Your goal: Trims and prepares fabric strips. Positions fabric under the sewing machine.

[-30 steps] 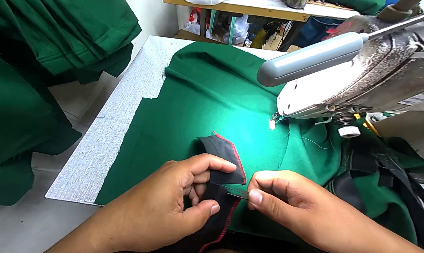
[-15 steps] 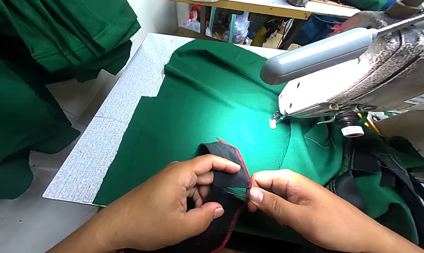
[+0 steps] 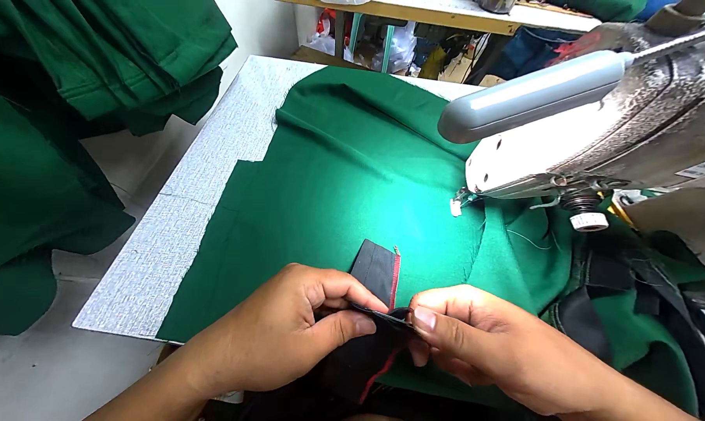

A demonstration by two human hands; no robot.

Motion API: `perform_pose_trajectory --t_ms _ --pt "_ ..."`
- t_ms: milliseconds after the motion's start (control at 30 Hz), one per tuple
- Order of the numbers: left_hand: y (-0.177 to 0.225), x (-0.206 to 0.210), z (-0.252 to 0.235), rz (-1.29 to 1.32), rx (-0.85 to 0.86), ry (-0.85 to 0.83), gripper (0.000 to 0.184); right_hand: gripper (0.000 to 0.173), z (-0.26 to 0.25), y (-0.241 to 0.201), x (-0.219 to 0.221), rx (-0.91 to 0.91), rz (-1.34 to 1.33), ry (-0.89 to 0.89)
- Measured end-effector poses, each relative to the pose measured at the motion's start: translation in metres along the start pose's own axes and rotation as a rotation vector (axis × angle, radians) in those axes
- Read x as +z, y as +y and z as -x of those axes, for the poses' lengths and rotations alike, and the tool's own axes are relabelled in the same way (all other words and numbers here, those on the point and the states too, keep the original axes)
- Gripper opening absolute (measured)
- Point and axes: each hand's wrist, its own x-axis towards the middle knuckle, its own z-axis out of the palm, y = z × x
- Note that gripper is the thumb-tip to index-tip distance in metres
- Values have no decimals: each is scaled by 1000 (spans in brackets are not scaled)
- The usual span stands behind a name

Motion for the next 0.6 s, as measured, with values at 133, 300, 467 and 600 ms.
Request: perform_pose_trajectory --t_ms 133,300,467,600 --pt "-5 -1 4 -159 -74 56 18 35 6 -1 -2 -97 -8 130" --pt "18 -17 2 132 -51 404 36 30 27 2 -9 -194 266 236" --pt "36 -29 -8 72 28 557 49 40 34 6 -1 -227 916 450" --pt "43 -30 -9 -41 29 574 53 46 30 3 6 -210 1233 605"
